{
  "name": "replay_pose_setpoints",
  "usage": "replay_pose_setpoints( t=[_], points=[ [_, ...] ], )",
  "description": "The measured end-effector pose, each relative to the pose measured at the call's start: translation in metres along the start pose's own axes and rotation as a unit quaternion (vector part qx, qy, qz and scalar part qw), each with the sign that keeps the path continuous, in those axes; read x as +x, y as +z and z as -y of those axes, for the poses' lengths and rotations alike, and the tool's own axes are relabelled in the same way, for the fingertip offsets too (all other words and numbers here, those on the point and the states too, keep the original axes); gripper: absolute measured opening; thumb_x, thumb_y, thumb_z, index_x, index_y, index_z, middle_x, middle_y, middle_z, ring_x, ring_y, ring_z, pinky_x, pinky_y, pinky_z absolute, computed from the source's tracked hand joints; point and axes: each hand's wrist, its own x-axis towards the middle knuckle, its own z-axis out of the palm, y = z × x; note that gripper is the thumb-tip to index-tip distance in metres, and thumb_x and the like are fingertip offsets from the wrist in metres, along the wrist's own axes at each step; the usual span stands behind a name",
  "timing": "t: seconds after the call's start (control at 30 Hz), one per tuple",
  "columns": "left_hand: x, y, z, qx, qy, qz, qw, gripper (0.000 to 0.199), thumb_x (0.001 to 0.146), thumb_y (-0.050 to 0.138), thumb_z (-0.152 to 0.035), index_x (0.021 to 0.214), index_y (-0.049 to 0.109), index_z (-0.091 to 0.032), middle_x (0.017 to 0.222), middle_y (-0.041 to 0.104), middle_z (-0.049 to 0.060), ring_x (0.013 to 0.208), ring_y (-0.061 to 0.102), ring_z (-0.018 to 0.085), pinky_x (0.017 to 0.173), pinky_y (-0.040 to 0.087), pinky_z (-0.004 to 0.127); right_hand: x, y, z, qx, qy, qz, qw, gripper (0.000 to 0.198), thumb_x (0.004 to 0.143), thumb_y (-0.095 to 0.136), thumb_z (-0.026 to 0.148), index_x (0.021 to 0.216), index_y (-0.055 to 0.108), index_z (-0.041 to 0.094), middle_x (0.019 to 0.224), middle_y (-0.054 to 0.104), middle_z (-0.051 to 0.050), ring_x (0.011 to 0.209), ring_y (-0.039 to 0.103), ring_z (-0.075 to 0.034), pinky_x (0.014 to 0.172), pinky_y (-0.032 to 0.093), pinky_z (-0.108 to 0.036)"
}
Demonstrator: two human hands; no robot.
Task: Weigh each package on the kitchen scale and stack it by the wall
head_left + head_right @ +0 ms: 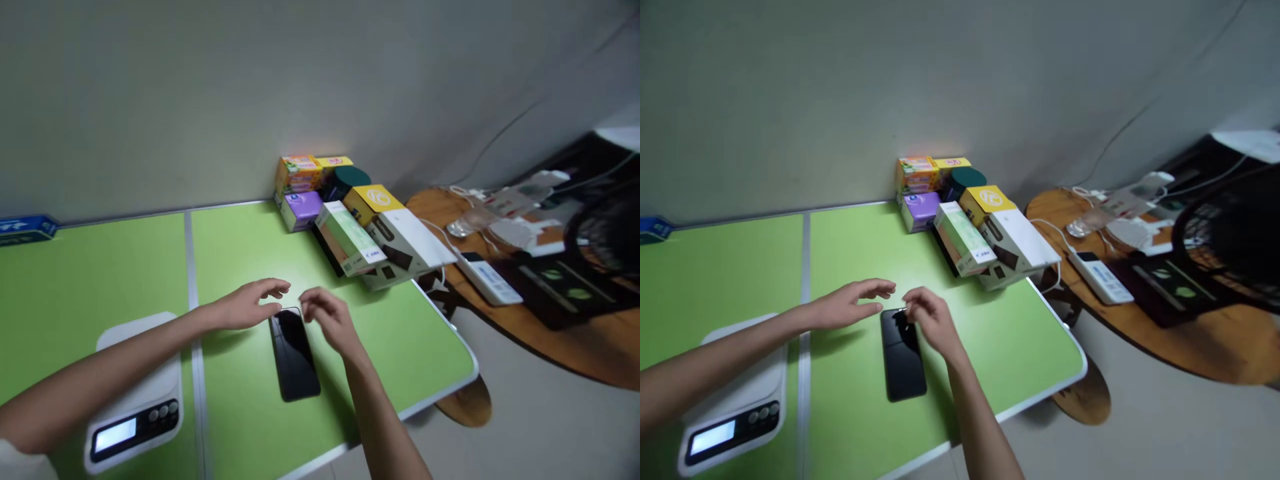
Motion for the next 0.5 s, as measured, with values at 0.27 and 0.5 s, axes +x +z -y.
replay_pose_setpoints(
  t=[0.27, 0.5],
  points=[
    [-0.110, -0.038, 0.011, 0.106, 0.052, -0.026, 0.993, 0.044, 0.085, 0.053, -0.023, 0.128, 0.061, -0.023, 0.125, 0.067, 0.008, 0.111, 0.064, 0.023, 0.096, 0.050, 0.037, -0.028, 0.105, 0.048, -0.145, -0.023, 0.303, 0.942, 0.041, 0.082, 0.060, 0.025, 0.122, 0.064, 0.030, 0.123, 0.067, -0.007, 0.110, 0.062, -0.029, 0.079, 0.054, -0.037],
    [-0.191, -0.104, 0.057, 0.089, 0.001, -0.086, 0.992, 0.048, 0.088, 0.043, -0.014, 0.132, 0.057, -0.024, 0.112, 0.074, 0.007, 0.100, 0.069, 0.022, 0.089, 0.054, 0.037, 0.001, 0.212, 0.051, -0.157, -0.023, 0.421, 0.893, 0.045, 0.082, 0.062, 0.027, 0.127, 0.062, 0.030, 0.125, 0.066, -0.009, 0.113, 0.061, -0.031, 0.095, 0.050, -0.048]
  ],
)
